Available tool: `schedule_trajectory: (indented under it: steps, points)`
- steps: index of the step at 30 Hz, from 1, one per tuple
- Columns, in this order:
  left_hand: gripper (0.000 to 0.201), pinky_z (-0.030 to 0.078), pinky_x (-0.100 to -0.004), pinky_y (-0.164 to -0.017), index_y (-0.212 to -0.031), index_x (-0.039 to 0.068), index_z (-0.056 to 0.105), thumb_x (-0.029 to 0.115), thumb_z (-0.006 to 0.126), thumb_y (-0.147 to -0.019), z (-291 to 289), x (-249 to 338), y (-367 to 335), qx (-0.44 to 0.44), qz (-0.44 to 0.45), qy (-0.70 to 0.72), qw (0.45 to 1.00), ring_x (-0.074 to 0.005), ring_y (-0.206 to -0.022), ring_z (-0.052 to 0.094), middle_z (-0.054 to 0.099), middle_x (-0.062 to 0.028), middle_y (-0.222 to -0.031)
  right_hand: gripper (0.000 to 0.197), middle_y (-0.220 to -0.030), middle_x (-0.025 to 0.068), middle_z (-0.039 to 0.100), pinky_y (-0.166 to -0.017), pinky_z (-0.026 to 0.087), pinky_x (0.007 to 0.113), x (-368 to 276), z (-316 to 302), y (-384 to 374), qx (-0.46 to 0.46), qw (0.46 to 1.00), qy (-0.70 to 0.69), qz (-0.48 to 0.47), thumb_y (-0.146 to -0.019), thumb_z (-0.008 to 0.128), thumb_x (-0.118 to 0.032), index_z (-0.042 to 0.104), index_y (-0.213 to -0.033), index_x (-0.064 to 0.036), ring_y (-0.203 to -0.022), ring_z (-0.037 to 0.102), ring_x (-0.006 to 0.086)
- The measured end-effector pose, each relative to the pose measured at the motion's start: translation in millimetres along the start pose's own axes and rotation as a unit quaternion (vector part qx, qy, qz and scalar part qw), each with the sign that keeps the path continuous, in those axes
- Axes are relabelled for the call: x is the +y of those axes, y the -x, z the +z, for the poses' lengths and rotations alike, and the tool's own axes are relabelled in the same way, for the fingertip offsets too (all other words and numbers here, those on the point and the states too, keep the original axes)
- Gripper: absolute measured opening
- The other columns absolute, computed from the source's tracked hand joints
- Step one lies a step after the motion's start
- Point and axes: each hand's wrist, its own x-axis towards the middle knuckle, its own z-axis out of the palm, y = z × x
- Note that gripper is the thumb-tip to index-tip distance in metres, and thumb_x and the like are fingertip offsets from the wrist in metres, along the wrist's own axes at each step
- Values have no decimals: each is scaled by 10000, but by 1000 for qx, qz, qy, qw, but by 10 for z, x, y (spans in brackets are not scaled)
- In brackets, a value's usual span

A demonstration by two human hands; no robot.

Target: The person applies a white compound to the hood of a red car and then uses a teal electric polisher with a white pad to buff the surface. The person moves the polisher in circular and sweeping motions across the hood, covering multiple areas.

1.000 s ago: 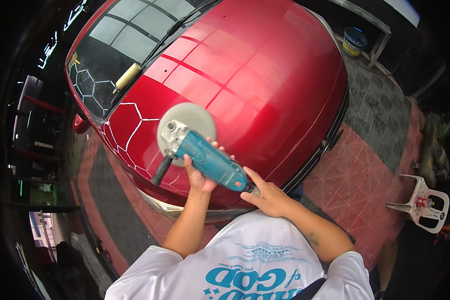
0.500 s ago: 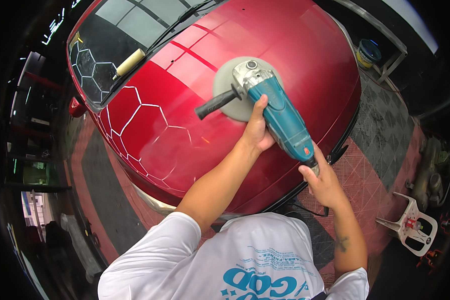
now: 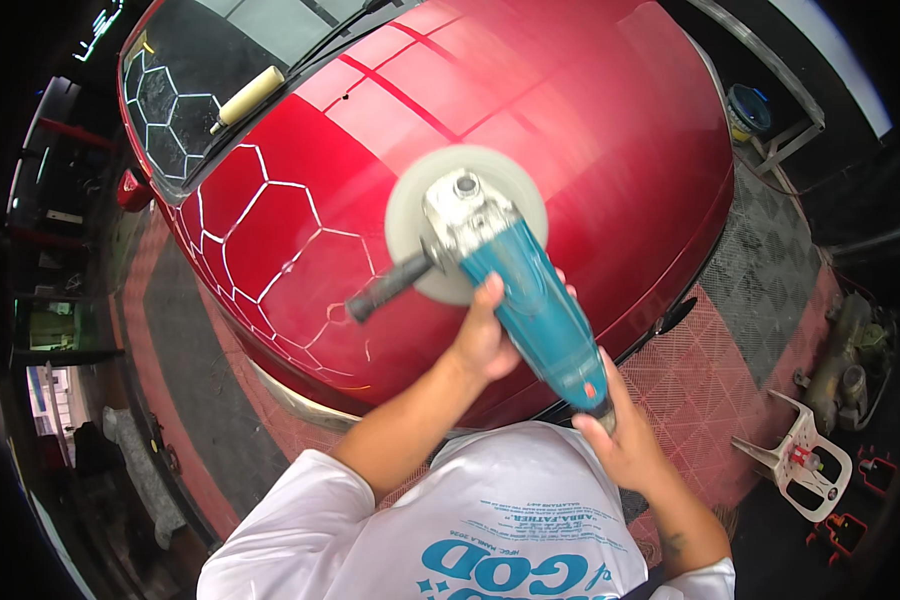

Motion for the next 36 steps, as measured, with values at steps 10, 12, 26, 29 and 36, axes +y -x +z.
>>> schedule_trajectory:
  steps: [10,12,26,29,36]
  points:
    - [679,621,-500,-1091,-1380,70,663,639,790,-1032,58,380,-262,64,12,-56,996,-252,-1207,751,764,-117,-1270,891,-1046,79,699,-598,542,280,-193,3,-274,-49,969,-201,137,-1132,692,-261,195,-1855,-112,-631,595,92]
    - [676,622,-498,-1087,-1384,69,662,631,794,-1032,33,267,-93,79,-1,-49,996,-250,-1206,752,765,-118,-1272,899,-1156,103,701,-603,545,279,-159,40,-146,-68,961,-232,136,-1134,691,-261,182,-1857,-102,-649,594,92]
    - [832,593,-564,-1159,-1471,70,634,735,785,-994,-50,8,705,133,12,-67,989,-324,-1316,723,743,-147,-1372,905,-1457,154,663,-652,564,283,-61,162,232,-153,948,-254,120,-1130,704,-271,191,-1854,-90,-682,602,82]
    - [876,567,-584,-1194,-1502,71,623,755,786,-980,-50,37,951,148,39,-62,986,-349,-1365,697,731,-148,-1407,913,-1489,186,662,-731,603,328,-108,211,202,-193,950,-212,127,-1135,711,-309,192,-1848,-71,-741,672,135]
    - [911,503,-711,-1248,-1551,92,606,792,745,-985,-424,515,1383,98,134,-10,986,-363,-1438,657,716,-134,-1463,979,-1317,305,762,-1102,567,479,-343,708,-259,-227,966,-123,31,-1132,725,-453,189,-1830,-23,-1136,797,410]
